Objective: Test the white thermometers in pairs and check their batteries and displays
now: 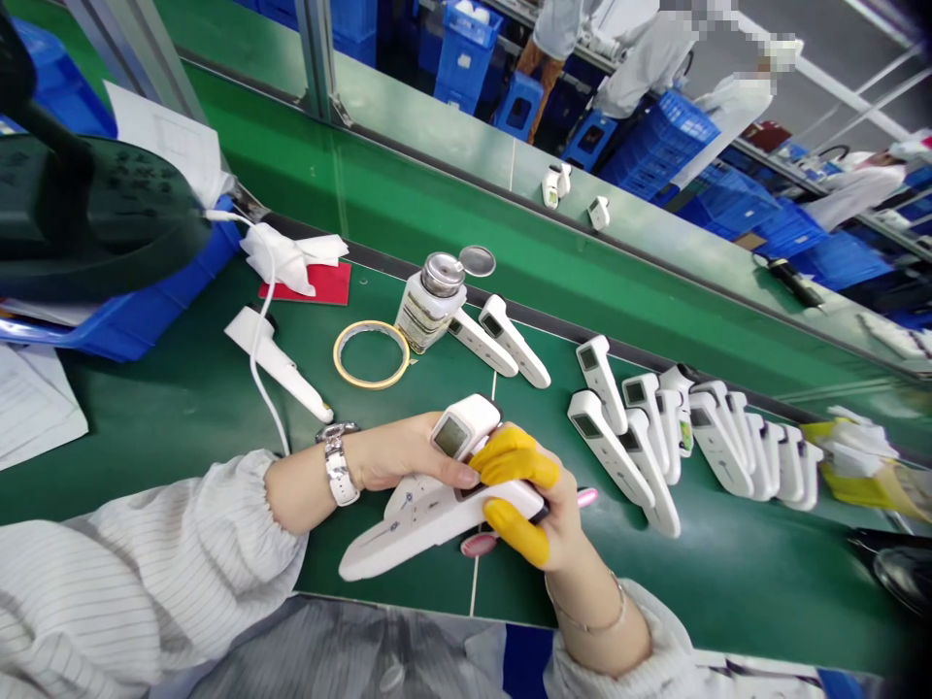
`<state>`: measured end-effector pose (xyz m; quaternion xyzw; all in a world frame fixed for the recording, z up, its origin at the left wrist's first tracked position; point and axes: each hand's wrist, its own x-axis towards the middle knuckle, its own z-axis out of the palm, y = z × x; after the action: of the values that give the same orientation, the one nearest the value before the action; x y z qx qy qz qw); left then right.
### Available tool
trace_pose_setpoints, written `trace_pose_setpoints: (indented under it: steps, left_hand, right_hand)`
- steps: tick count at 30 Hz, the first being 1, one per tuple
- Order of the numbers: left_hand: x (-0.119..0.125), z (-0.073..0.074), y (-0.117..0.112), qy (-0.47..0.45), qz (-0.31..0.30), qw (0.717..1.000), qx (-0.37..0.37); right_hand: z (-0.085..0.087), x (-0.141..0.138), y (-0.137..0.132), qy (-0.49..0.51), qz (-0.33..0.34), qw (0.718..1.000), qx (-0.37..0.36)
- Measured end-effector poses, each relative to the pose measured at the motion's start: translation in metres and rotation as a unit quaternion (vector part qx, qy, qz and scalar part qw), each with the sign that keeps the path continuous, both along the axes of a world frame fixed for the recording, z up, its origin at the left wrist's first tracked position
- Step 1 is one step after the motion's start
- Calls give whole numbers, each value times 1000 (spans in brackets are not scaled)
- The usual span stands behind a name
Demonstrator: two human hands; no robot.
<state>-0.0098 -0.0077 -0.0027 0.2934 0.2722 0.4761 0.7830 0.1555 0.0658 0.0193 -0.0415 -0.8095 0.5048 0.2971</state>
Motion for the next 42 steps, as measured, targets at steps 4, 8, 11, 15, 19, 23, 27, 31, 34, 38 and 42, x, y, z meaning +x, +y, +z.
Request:
trace_pose_setpoints:
  steps: [4,8,11,15,19,23,27,31,34,38,42]
  left_hand:
    - [0,0,0,1,-8,1000,-2]
    - [1,0,-1,5,2,1000,-10]
    - [3,0,-1,0,12,1000,-14]
    - [4,0,-2,10,18,999,-35]
    - [5,-1,-2,12,18,999,-43]
    - [6,-1,-2,12,15,999,-38]
    - [7,-1,-2,18,26,998,-46]
    - [8,-1,-1,1,43,998,-50]
    - [9,-1,-1,-4,41,998,-48]
    - [9,-3,-1,8,32,998,-56]
    - [10,-4,-2,2,17,999,-49]
  right_hand:
    - [-5,0,1,-23,-33,998,-51]
    - [-9,2,1,-28,-70,996,-48]
    - [-11,3,2,-19,-83,995,-44]
    - [-9,3,3,-33,-89,994,-48]
    - [-7,2,4,-47,-90,994,-50]
    - [-7,-1,3,-1,-94,994,-50]
    - [-10,-4,0,2,-133,989,-70]
    - [-13,-5,-4,7,-162,978,-132]
    - [-16,-4,-5,7,-150,977,-153]
    - [-16,-4,-2,24,-144,978,-152]
    - [-6,-6,-1,-4,-142,982,-127]
